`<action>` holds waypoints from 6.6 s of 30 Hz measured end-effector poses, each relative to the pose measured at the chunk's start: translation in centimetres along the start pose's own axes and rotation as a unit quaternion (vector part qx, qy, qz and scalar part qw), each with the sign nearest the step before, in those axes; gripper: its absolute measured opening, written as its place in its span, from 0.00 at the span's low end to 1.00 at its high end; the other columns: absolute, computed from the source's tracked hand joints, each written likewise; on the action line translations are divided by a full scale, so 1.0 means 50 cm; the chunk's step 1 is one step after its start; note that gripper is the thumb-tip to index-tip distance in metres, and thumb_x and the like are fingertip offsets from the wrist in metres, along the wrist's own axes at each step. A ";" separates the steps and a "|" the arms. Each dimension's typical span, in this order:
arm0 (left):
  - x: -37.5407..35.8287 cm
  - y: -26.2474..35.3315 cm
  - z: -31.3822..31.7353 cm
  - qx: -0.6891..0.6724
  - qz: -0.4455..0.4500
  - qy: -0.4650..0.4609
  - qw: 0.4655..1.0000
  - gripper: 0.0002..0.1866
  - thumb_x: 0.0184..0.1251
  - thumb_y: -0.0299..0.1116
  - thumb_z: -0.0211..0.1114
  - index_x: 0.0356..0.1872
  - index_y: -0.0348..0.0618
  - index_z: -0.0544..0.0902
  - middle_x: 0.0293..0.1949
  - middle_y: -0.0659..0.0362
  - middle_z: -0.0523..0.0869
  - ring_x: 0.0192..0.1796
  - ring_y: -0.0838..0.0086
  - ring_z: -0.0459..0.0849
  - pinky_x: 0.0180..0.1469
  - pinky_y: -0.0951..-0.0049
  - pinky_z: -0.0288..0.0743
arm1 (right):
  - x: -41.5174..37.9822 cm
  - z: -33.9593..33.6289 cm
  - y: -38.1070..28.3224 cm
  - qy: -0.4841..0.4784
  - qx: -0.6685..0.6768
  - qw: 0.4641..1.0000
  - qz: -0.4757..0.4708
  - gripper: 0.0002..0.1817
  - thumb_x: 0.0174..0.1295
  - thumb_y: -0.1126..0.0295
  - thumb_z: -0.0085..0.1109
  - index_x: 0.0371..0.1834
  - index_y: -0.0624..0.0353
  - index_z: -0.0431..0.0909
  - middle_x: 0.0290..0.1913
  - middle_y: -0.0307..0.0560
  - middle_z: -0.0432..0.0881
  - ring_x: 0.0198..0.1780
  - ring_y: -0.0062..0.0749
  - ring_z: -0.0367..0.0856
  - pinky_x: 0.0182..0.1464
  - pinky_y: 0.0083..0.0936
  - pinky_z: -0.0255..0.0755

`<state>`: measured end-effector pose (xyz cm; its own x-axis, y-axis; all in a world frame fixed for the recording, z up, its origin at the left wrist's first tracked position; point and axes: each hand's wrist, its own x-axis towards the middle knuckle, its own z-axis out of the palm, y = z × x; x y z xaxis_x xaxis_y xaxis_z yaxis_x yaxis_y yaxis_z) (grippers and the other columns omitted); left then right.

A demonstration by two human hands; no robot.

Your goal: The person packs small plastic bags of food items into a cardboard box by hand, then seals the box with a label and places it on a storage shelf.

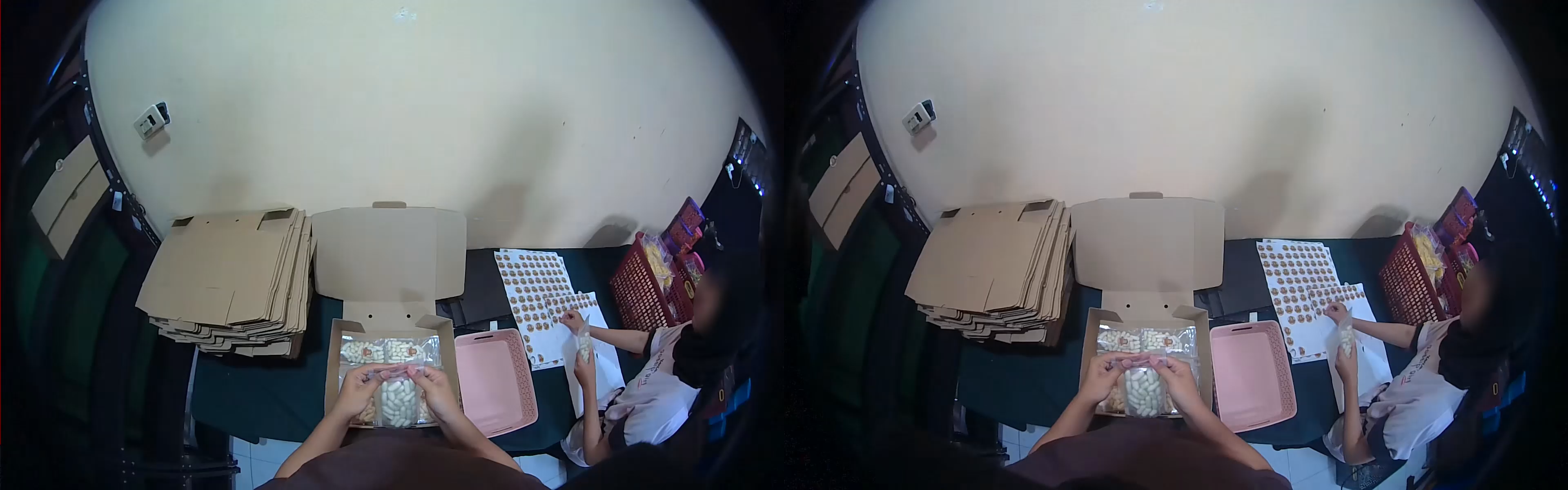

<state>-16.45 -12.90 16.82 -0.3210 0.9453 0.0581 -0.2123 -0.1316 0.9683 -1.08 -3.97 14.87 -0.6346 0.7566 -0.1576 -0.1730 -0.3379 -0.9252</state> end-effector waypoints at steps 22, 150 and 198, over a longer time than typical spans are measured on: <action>0.006 0.049 -0.044 0.250 0.079 0.005 0.965 0.08 0.49 0.25 0.70 0.34 0.41 0.86 0.32 0.55 0.87 0.39 0.73 0.84 0.50 0.72 0.73 | -0.029 -0.035 -0.050 -0.095 -0.221 0.971 0.007 0.17 0.67 0.60 0.48 0.51 0.58 0.78 0.30 0.41 0.74 0.36 0.23 0.70 0.43 0.22 0.64; -0.050 -0.046 -0.026 0.417 0.089 -0.101 0.899 0.34 0.49 0.25 0.64 0.61 0.46 0.65 0.62 0.50 0.67 0.62 0.53 0.67 0.62 0.63 0.64 | 0.047 -0.089 0.018 0.074 0.050 0.992 0.092 0.21 0.68 0.64 0.41 0.60 0.61 0.63 0.56 0.54 0.71 0.48 0.34 0.76 0.41 0.30 0.77; 0.143 -0.312 -0.160 0.708 -0.003 -0.116 0.696 0.28 0.62 0.50 0.55 0.64 0.59 0.64 0.66 0.55 0.62 0.68 0.50 0.56 0.66 0.40 0.43 | 0.220 -0.162 0.244 0.045 -0.614 0.782 -0.091 0.21 0.56 0.66 0.58 0.55 0.45 0.75 0.59 0.62 0.66 0.61 0.53 0.64 0.60 0.39 0.63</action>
<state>-22.83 -6.46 0.17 -0.1319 0.9890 -0.0677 0.9633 0.1440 0.2266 -4.09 4.77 -0.98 -0.6187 0.7844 0.0438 0.6351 0.5323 -0.5597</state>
